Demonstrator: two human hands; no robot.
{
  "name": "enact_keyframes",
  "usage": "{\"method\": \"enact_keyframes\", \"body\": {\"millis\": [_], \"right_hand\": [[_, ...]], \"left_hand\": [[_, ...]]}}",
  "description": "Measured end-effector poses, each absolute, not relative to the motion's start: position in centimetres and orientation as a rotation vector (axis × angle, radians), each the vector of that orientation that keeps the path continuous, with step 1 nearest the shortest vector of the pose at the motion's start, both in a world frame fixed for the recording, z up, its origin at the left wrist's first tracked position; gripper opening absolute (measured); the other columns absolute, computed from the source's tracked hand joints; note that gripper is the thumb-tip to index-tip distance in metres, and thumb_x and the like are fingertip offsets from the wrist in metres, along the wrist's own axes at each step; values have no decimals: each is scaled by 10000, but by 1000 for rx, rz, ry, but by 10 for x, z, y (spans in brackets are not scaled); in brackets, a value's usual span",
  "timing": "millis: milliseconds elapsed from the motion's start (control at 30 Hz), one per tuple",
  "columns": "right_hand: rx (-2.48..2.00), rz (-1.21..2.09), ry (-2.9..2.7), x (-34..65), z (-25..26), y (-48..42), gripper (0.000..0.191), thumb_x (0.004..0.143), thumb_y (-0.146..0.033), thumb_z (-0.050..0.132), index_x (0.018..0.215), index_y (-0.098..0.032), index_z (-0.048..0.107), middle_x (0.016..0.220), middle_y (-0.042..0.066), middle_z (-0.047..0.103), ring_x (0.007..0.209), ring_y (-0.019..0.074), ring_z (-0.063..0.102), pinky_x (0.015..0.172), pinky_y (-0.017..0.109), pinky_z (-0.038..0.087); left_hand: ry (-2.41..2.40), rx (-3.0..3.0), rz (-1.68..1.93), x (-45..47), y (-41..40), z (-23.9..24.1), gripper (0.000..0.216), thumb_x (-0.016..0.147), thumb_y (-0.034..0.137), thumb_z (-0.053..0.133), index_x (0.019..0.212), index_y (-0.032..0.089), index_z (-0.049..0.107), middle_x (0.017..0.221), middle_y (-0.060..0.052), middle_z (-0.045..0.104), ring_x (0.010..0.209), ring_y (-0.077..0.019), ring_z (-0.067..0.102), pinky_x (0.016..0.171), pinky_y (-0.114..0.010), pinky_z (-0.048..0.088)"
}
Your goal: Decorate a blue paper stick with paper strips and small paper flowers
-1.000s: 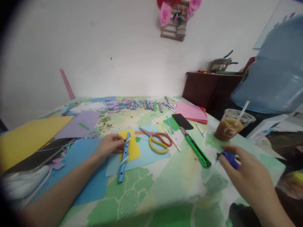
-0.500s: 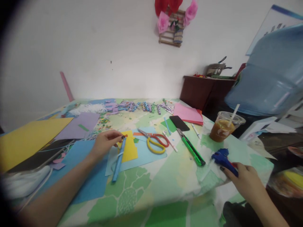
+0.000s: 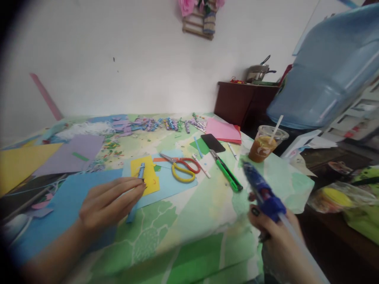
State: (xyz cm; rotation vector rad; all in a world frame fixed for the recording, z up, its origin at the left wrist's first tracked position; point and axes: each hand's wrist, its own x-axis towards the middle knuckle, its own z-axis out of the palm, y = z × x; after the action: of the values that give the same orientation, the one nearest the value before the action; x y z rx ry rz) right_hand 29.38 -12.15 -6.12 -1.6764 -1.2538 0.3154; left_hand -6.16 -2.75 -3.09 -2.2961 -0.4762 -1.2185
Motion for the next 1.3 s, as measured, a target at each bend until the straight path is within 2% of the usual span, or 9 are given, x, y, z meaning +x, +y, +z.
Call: {"method": "enact_keyframes", "body": {"millis": [33,133,233,333,533,700,867,1100,1300], "right_hand": [[-1598,439,-1275,279,-61,-121,398,836,-595,440,948,-245,595,489,-6,420,397,179,428,415,343,348],[-1180,1028,-1265,240,-62,-120,369,821,-547,548,878,-196,645,539,7,485,411,123,399,419,279,302],[-1106,1150,-1269,214,-66,-122,353,806,-507,620,904,-178,697,608,21,524,453,96,384,439,251,321],[-1127,1163,-1309,203,-72,-124,353,795,-482,652,978,-187,713,661,31,542,490,97,396,447,239,340],[-1125,1176,-1316,201,-86,-126,327,826,-466,623,964,-182,705,678,35,558,489,93,375,478,247,399],[-1178,1163,-1376,202,-85,-127,348,864,-466,573,1035,-188,695,838,78,600,532,101,397,478,246,403],[-1174,1114,-1476,202,-77,-127,342,877,-456,546,1047,-199,695,740,60,566,573,143,458,499,263,422],[-1118,1046,-1472,197,-74,-124,255,865,-429,568,862,-207,693,577,13,478,645,193,521,638,325,478],[-1181,1086,-1431,201,-83,-129,282,860,-439,572,933,-197,698,575,12,484,565,169,476,569,306,457]], "left_hand": [[-461,-2315,-1189,-61,-29,-33,178,795,35,624,929,141,674,840,-84,737,848,-199,699,752,-300,579],[-400,-2329,-1165,-58,-33,-38,175,872,92,546,986,144,668,869,-81,739,870,-199,690,743,-316,580],[-270,-2285,-1123,-55,-33,-41,191,874,75,526,966,136,681,830,-67,737,759,-174,675,661,-289,568],[-211,-2251,-1093,-54,-32,-40,170,838,35,559,908,116,689,775,-70,720,687,-169,644,589,-287,530],[-192,-2263,-1069,-54,-32,-42,160,835,51,582,910,140,691,834,-65,719,729,-172,642,590,-296,510],[-217,-2262,-1054,-52,-33,-41,176,855,30,537,872,128,683,800,-66,715,711,-168,639,574,-295,507],[-201,-2276,-1057,-53,-34,-44,162,834,37,579,901,143,681,808,-59,716,714,-171,641,598,-301,512],[-194,-2271,-1024,-53,-33,-42,159,836,61,583,894,168,685,810,-48,712,723,-168,638,608,-296,521],[-149,-2245,-1034,-51,-33,-36,130,821,29,586,806,116,681,775,-71,702,697,-171,629,575,-299,504]]}}
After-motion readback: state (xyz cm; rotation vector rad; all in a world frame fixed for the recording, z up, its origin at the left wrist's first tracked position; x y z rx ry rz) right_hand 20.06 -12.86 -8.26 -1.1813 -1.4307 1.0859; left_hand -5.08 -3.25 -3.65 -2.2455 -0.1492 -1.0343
